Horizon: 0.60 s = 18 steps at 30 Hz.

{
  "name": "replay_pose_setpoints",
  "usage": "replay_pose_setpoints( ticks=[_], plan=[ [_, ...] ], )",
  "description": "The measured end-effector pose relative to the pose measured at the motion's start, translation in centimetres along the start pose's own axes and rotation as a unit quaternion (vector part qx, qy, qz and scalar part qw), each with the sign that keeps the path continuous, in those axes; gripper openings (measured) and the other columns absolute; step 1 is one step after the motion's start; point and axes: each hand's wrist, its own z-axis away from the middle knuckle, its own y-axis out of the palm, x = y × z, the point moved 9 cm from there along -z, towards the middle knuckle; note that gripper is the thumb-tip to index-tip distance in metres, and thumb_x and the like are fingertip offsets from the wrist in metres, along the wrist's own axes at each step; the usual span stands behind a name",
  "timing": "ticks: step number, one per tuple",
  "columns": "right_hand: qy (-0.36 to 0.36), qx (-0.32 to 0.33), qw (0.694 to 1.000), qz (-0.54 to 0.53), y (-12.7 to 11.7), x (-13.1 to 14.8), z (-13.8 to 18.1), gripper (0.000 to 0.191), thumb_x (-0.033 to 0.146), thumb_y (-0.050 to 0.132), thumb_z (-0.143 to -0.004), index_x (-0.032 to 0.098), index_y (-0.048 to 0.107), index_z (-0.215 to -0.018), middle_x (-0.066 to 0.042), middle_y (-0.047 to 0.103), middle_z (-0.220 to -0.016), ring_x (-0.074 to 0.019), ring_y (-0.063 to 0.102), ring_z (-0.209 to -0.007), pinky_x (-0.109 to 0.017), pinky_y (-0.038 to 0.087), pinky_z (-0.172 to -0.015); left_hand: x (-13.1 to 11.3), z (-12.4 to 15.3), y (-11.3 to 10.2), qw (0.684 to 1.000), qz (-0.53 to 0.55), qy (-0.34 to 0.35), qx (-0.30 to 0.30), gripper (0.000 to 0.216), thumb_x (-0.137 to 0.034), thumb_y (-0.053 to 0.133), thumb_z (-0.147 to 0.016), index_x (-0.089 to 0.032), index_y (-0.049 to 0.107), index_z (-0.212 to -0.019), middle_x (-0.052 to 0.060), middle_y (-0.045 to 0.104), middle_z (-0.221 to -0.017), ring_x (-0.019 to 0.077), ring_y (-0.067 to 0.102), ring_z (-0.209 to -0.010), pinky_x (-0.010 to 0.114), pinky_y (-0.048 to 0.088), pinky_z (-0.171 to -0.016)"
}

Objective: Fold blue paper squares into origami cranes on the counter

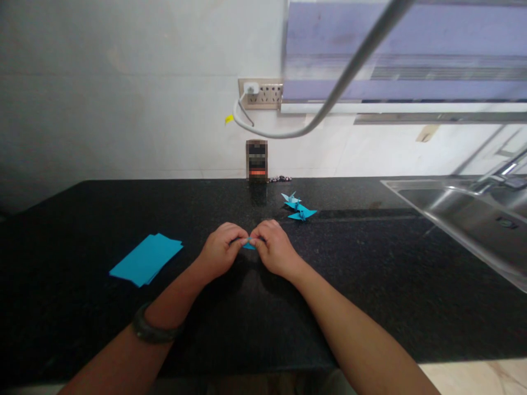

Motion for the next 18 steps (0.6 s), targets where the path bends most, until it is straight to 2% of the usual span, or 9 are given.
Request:
replay_pose_setpoints(
  ticks=[4, 6, 8, 13, 18],
  plan=[
    [0.091, -0.044, 0.993, -0.061, -0.6, -1.7, 0.2, 0.009, 0.020, 0.057, -0.077, 0.017, 0.058, -0.068, -0.003, 0.058, -0.068, -0.0149, 0.053, -0.069, -0.028, 0.041, -0.065, 2.0, 0.2, 0.0, 0.987, 0.112, -0.111, -0.018, 0.012, -0.022, 0.054, -0.075, -0.017, 0.063, -0.080, 0.004, 0.065, -0.081, 0.0164, 0.058, -0.077, 0.029, 0.044, -0.070],
    [0.129, -0.045, 0.986, -0.093, -0.5, -2.5, 0.3, 0.007, 0.021, 0.059, -0.075, 0.017, 0.061, -0.070, -0.002, 0.059, -0.068, -0.0141, 0.054, -0.067, -0.027, 0.042, -0.062, 3.0, 0.5, 0.5, 0.970, 0.177, -0.164, -0.012, 0.018, -0.026, 0.056, -0.074, -0.016, 0.064, -0.086, 0.005, 0.066, -0.083, 0.0162, 0.060, -0.075, 0.028, 0.046, -0.067],
    [0.142, -0.037, 0.983, -0.110, -0.4, -2.7, 0.4, 0.007, 0.022, 0.059, -0.075, 0.016, 0.062, -0.071, -0.002, 0.059, -0.068, -0.0137, 0.054, -0.065, -0.026, 0.042, -0.061, 3.4, 0.7, 0.9, 0.961, 0.203, -0.189, -0.004, 0.020, -0.029, 0.058, -0.072, -0.015, 0.065, -0.085, 0.006, 0.067, -0.081, 0.0164, 0.060, -0.072, 0.027, 0.046, -0.065],
    [0.114, -0.032, 0.988, -0.099, -0.4, -2.2, 0.4, 0.007, 0.021, 0.059, -0.075, 0.016, 0.063, -0.074, -0.002, 0.059, -0.066, -0.0133, 0.053, -0.064, -0.026, 0.042, -0.060, 3.4, 0.8, 1.2, 0.954, 0.223, -0.200, 0.011, 0.018, -0.028, 0.058, -0.070, -0.014, 0.066, -0.078, 0.005, 0.066, -0.074, 0.0163, 0.059, -0.069, 0.027, 0.045, -0.063],
    [0.023, -0.038, 0.996, -0.077, -0.9, -0.7, 0.1, 0.006, 0.015, 0.058, -0.075, 0.018, 0.063, -0.074, -0.002, 0.062, -0.069, -0.0135, 0.055, -0.068, -0.028, 0.043, -0.065, 3.0, 0.7, 1.2, 0.953, 0.229, -0.198, 0.028, 0.015, -0.026, 0.057, -0.069, -0.014, 0.065, -0.074, 0.003, 0.064, -0.070, 0.0146, 0.056, -0.067, 0.026, 0.042, -0.063]
  ],
)
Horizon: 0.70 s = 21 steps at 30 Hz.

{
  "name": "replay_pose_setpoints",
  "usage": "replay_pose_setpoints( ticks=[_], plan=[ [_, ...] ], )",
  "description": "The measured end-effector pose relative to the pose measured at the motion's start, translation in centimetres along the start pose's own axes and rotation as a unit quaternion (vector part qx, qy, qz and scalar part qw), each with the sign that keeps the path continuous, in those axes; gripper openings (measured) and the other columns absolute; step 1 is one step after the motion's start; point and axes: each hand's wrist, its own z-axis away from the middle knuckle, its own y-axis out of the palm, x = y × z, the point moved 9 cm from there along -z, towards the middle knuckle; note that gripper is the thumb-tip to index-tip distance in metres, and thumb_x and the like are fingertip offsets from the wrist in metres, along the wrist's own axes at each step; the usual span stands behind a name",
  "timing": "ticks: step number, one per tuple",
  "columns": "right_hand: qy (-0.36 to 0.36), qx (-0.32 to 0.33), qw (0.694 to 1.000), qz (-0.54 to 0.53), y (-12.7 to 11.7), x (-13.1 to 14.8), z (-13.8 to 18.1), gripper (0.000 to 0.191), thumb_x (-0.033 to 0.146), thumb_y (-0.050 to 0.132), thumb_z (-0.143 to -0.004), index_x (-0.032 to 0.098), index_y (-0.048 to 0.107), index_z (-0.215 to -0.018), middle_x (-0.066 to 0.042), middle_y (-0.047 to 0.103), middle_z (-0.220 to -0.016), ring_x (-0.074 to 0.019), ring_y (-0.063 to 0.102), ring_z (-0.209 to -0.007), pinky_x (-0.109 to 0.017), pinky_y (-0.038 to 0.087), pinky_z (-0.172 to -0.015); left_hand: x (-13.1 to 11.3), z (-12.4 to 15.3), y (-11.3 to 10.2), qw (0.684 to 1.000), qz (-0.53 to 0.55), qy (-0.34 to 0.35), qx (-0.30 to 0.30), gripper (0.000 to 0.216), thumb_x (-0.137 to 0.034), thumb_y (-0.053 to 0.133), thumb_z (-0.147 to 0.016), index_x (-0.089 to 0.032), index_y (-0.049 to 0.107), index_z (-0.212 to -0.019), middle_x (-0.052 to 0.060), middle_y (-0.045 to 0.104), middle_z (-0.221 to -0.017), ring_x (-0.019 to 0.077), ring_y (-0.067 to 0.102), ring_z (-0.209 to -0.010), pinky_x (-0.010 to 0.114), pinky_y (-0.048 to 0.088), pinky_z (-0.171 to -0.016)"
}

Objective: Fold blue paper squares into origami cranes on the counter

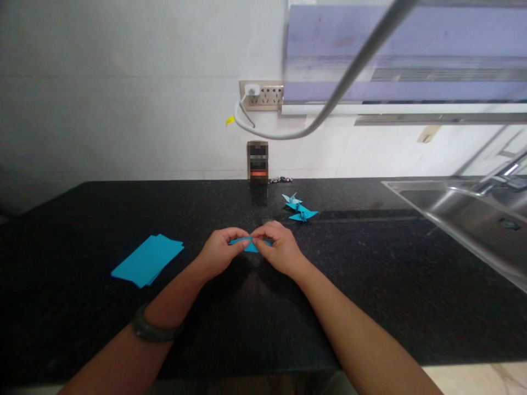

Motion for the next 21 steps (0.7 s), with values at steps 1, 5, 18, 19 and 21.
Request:
replay_pose_setpoints(
  ticks=[1, 5, 18, 19, 21],
  plan=[
    [-0.025, 0.003, 1.000, 0.004, -0.1, 0.5, -0.1, 0.007, 0.014, 0.058, -0.075, 0.018, 0.064, -0.075, -0.002, 0.063, -0.069, -0.0135, 0.056, -0.068, -0.028, 0.044, -0.067, 0.0, 0.0, 0.1, 1.000, 0.009, -0.003, 0.005, 0.015, -0.026, 0.057, -0.069, -0.014, 0.065, -0.074, 0.003, 0.064, -0.070, 0.0142, 0.055, -0.066, 0.026, 0.042, -0.064],
    [-0.108, 0.025, 0.993, 0.034, -0.2, 2.0, -0.1, 0.013, 0.013, 0.055, -0.076, 0.020, 0.065, -0.079, -0.003, 0.066, -0.072, -0.0138, 0.057, -0.070, -0.029, 0.045, -0.068, 0.8, 0.0, 0.5, 0.995, 0.085, -0.039, 0.028, 0.014, -0.025, 0.060, -0.067, -0.013, 0.063, -0.073, 0.001, 0.061, -0.067, 0.0115, 0.052, -0.061, 0.024, 0.041, -0.060],
    [-0.173, 0.073, 0.975, 0.123, 0.4, 2.5, 0.6, 0.021, 0.014, 0.050, -0.079, 0.018, 0.067, -0.090, -0.007, 0.064, -0.079, -0.0142, 0.057, -0.073, -0.027, 0.046, -0.065, 1.8, 0.5, 1.0, 0.969, 0.214, -0.117, 0.043, 0.023, -0.028, 0.069, -0.060, -0.010, 0.062, -0.073, 0.001, 0.059, -0.065, 0.0096, 0.052, -0.059, 0.024, 0.043, -0.060],
    [-0.175, 0.074, 0.973, 0.128, 0.4, 2.5, 0.6, 0.021, 0.014, 0.050, -0.080, 0.017, 0.067, -0.091, -0.007, 0.064, -0.080, -0.0143, 0.057, -0.073, -0.027, 0.046, -0.065, 1.9, 0.5, 1.0, 0.968, 0.215, -0.118, 0.044, 0.023, -0.028, 0.069, -0.060, -0.010, 0.063, -0.073, 0.001, 0.059, -0.066, 0.0098, 0.052, -0.060, 0.024, 0.043, -0.060],
    [-0.176, 0.073, 0.972, 0.135, 0.4, 2.5, 0.6, 0.021, 0.014, 0.049, -0.080, 0.017, 0.067, -0.091, -0.008, 0.063, -0.080, -0.0145, 0.057, -0.073, -0.026, 0.046, -0.064, 2.1, 0.5, 1.2, 0.966, 0.223, -0.121, 0.050, 0.025, -0.030, 0.069, -0.060, -0.011, 0.063, -0.075, 0.002, 0.060, -0.068, 0.0104, 0.053, -0.062, 0.024, 0.044, -0.061]
  ],
)
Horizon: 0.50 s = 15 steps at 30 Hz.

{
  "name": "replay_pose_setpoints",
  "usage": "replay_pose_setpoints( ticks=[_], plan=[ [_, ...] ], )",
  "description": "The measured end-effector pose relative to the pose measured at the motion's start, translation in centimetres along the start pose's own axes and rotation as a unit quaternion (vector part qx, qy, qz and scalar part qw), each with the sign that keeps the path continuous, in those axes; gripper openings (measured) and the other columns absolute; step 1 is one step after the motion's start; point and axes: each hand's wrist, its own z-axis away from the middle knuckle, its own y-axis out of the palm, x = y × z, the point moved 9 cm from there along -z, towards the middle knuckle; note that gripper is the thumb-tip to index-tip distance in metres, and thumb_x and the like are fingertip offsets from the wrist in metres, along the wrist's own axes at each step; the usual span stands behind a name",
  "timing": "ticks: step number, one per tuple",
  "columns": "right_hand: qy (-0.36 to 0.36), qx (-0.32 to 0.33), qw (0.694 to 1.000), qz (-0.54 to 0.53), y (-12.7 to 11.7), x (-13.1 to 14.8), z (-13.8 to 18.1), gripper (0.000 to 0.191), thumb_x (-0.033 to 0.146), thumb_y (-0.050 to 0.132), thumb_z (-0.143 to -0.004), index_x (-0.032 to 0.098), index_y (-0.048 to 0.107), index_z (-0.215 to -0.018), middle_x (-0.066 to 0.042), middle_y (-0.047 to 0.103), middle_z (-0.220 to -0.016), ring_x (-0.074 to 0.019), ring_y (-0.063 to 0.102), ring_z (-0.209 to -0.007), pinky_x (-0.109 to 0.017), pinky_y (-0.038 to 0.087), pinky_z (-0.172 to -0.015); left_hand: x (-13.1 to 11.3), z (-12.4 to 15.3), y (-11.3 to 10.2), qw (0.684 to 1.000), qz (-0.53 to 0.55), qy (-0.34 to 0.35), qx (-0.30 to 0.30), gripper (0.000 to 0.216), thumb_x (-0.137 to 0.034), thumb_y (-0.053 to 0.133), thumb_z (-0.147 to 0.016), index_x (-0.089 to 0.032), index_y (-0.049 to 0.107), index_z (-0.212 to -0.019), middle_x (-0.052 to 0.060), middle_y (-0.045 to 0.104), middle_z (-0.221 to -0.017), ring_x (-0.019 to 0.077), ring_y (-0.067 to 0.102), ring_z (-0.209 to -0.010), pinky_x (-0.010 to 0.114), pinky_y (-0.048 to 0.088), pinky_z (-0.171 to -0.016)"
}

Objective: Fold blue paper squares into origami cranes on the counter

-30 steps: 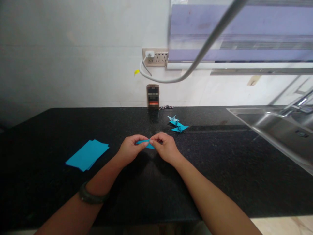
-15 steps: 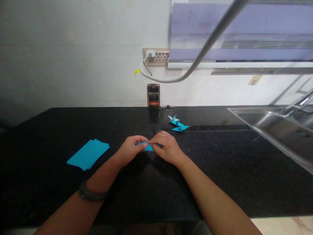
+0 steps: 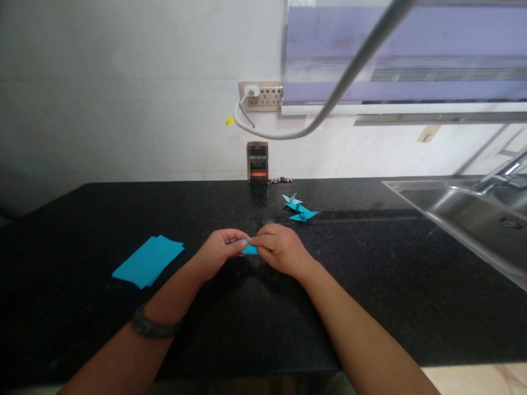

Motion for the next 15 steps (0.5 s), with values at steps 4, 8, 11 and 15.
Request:
replay_pose_setpoints(
  ticks=[4, 8, 11, 15],
  plan=[
    [0.017, 0.015, 1.000, -0.003, 0.2, -0.2, -0.1, 0.022, 0.015, 0.048, -0.081, 0.021, 0.067, -0.090, -0.006, 0.063, -0.080, -0.0149, 0.058, -0.074, -0.027, 0.046, -0.065, 0.0, 0.0, 0.1, 1.000, -0.004, 0.003, 0.007, 0.026, -0.033, 0.068, -0.062, -0.012, 0.064, -0.076, 0.002, 0.061, -0.069, 0.0106, 0.054, -0.062, 0.025, 0.043, -0.062],
    [0.061, -0.003, 0.996, -0.068, 0.0, -0.6, -0.1, 0.022, 0.015, 0.049, -0.079, 0.022, 0.067, -0.089, -0.005, 0.063, -0.080, -0.0139, 0.058, -0.073, -0.027, 0.046, -0.065, -0.7, 0.0, -0.4, 0.997, -0.057, 0.037, -0.031, 0.022, -0.033, 0.066, -0.065, -0.012, 0.063, -0.070, 0.001, 0.060, -0.062, 0.0101, 0.051, -0.056, 0.024, 0.041, -0.058],
    [0.119, -0.024, 0.986, -0.115, 0.0, -1.3, -0.1, 0.015, 0.017, 0.053, -0.078, 0.019, 0.065, -0.086, -0.004, 0.063, -0.076, -0.0129, 0.058, -0.069, -0.026, 0.045, -0.064, -1.6, 0.0, -0.6, 0.990, -0.108, 0.072, -0.052, 0.019, -0.031, 0.063, -0.068, -0.012, 0.064, -0.070, 0.002, 0.062, -0.064, 0.0115, 0.053, -0.059, 0.025, 0.041, -0.060],
    [0.197, -0.034, 0.974, -0.110, 0.2, -2.5, 0.3, 0.011, 0.024, 0.057, -0.077, 0.017, 0.064, -0.080, -0.004, 0.063, -0.071, -0.0125, 0.056, -0.064, -0.024, 0.043, -0.058, -2.2, 0.1, -0.6, 0.979, -0.164, 0.110, -0.058, 0.018, -0.030, 0.059, -0.071, -0.013, 0.065, -0.073, 0.003, 0.065, -0.071, 0.0142, 0.057, -0.067, 0.026, 0.043, -0.065]
  ],
)
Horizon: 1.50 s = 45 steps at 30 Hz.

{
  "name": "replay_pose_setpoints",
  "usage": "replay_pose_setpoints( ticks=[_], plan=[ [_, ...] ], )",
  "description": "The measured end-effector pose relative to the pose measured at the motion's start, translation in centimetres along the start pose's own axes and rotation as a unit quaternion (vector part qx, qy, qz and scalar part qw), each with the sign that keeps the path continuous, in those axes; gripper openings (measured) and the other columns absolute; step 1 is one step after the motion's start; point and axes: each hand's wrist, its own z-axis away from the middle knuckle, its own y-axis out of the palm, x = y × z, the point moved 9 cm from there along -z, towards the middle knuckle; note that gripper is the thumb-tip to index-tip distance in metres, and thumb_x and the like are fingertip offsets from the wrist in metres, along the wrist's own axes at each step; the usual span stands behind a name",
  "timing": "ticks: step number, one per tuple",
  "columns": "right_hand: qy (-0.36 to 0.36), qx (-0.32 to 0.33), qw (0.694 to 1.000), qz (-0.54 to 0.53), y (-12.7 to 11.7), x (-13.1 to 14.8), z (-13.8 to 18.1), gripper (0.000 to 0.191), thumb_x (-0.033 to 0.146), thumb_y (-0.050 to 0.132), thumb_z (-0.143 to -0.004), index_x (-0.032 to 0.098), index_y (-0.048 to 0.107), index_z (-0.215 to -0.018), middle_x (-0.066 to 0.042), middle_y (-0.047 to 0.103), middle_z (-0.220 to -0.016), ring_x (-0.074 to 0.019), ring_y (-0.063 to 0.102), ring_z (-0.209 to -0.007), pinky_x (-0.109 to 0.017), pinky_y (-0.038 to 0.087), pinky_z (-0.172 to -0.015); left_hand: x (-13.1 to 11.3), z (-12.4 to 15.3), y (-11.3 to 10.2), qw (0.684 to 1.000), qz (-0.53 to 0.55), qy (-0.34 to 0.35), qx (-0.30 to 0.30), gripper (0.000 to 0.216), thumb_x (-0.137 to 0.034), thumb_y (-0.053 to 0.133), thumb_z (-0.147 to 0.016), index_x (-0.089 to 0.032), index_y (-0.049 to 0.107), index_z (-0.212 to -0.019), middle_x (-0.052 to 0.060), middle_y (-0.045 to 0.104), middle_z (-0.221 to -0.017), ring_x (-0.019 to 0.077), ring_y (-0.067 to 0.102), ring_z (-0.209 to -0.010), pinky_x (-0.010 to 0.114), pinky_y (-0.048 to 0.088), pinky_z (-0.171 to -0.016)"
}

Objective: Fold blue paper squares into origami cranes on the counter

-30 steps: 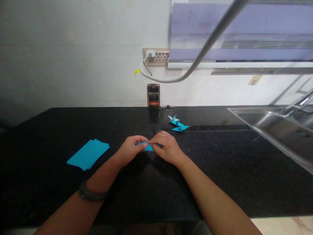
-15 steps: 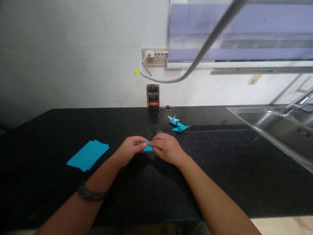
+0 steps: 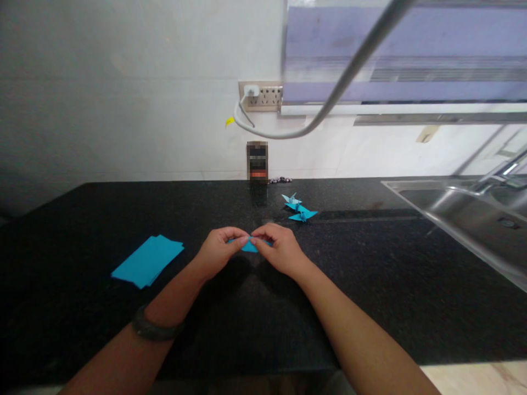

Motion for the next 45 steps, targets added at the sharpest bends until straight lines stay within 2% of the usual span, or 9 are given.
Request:
replay_pose_setpoints(
  ticks=[7, 13, 21, 28, 33, 38, 42, 45],
  plan=[
    [0.023, 0.027, 0.999, -0.013, 0.6, -0.6, 0.0, 0.012, 0.025, 0.056, -0.079, 0.017, 0.063, -0.076, -0.002, 0.064, -0.070, -0.0119, 0.057, -0.064, -0.023, 0.043, -0.060, -0.6, 0.0, 0.0, 0.996, -0.077, 0.037, -0.001, 0.018, -0.029, 0.056, -0.073, -0.014, 0.066, -0.075, 0.004, 0.067, -0.074, 0.0159, 0.059, -0.071, 0.027, 0.044, -0.066],
    [0.034, 0.032, 0.999, -0.020, 0.7, -0.9, 0.0, 0.010, 0.023, 0.057, -0.078, 0.017, 0.063, -0.075, -0.002, 0.063, -0.070, -0.0120, 0.057, -0.064, -0.023, 0.043, -0.059, -0.8, 0.2, 0.2, 0.996, -0.083, 0.039, 0.006, 0.023, -0.036, 0.060, -0.071, -0.015, 0.066, -0.076, 0.004, 0.067, -0.075, 0.0163, 0.059, -0.070, 0.027, 0.044, -0.065],
    [0.047, 0.037, 0.998, -0.033, 0.9, -1.0, 0.0, 0.012, 0.023, 0.055, -0.079, 0.017, 0.062, -0.072, -0.001, 0.062, -0.068, -0.0117, 0.055, -0.062, -0.023, 0.042, -0.057, -0.9, 0.2, -0.2, 0.993, -0.108, 0.045, -0.018, 0.015, -0.028, 0.058, -0.071, -0.016, 0.066, -0.073, 0.003, 0.067, -0.071, 0.0154, 0.059, -0.067, 0.026, 0.044, -0.064],
    [0.055, 0.047, 0.996, -0.046, 1.0, -0.6, 0.0, 0.015, 0.022, 0.051, -0.080, 0.016, 0.059, -0.069, 0.000, 0.058, -0.064, -0.0112, 0.052, -0.061, -0.023, 0.041, -0.057, -1.2, 0.3, 0.0, 0.991, -0.124, 0.052, -0.013, 0.014, -0.025, 0.055, -0.073, -0.016, 0.065, -0.071, 0.002, 0.066, -0.068, 0.0145, 0.058, -0.065, 0.025, 0.042, -0.061],
    [0.079, 0.041, 0.994, -0.069, 1.1, -0.7, 0.0, 0.016, 0.023, 0.051, -0.078, 0.016, 0.057, -0.065, 0.001, 0.054, -0.060, -0.0106, 0.050, -0.058, -0.022, 0.039, -0.055, -1.6, 0.4, 0.3, 0.992, -0.108, 0.069, 0.003, 0.014, -0.024, 0.053, -0.073, -0.016, 0.063, -0.069, 0.001, 0.064, -0.066, 0.0136, 0.056, -0.064, 0.024, 0.041, -0.059],
    [0.122, 0.020, 0.984, -0.128, 1.4, -2.0, 0.0, 0.018, 0.030, 0.053, -0.077, 0.016, 0.058, -0.067, 0.001, 0.053, -0.058, -0.0102, 0.048, -0.055, -0.022, 0.039, -0.053, -0.8, 0.2, -0.3, 0.996, -0.078, 0.039, -0.036, 0.015, -0.027, 0.053, -0.072, -0.015, 0.061, -0.068, 0.001, 0.062, -0.065, 0.0134, 0.055, -0.063, 0.024, 0.041, -0.059],
    [0.148, 0.013, 0.983, -0.111, 1.3, -2.5, 0.0, 0.022, 0.031, 0.054, -0.076, 0.016, 0.054, -0.060, 0.003, 0.049, -0.051, -0.0090, 0.043, -0.049, -0.021, 0.036, -0.047, -0.3, 0.2, -0.2, 0.996, -0.077, 0.022, -0.050, 0.013, -0.026, 0.055, -0.071, -0.015, 0.060, -0.067, 0.000, 0.060, -0.063, 0.0131, 0.054, -0.061, 0.024, 0.040, -0.058],
    [0.173, -0.006, 0.977, -0.123, 1.2, -2.8, 0.0, 0.024, 0.035, 0.055, -0.076, 0.016, 0.055, -0.061, 0.002, 0.049, -0.052, -0.0092, 0.044, -0.049, -0.021, 0.037, -0.047, 0.3, 0.2, -0.4, 0.997, -0.014, -0.001, -0.073, 0.013, -0.027, 0.057, -0.069, -0.015, 0.059, -0.067, 0.000, 0.059, -0.063, 0.0125, 0.053, -0.061, 0.025, 0.041, -0.059]
  ],
)
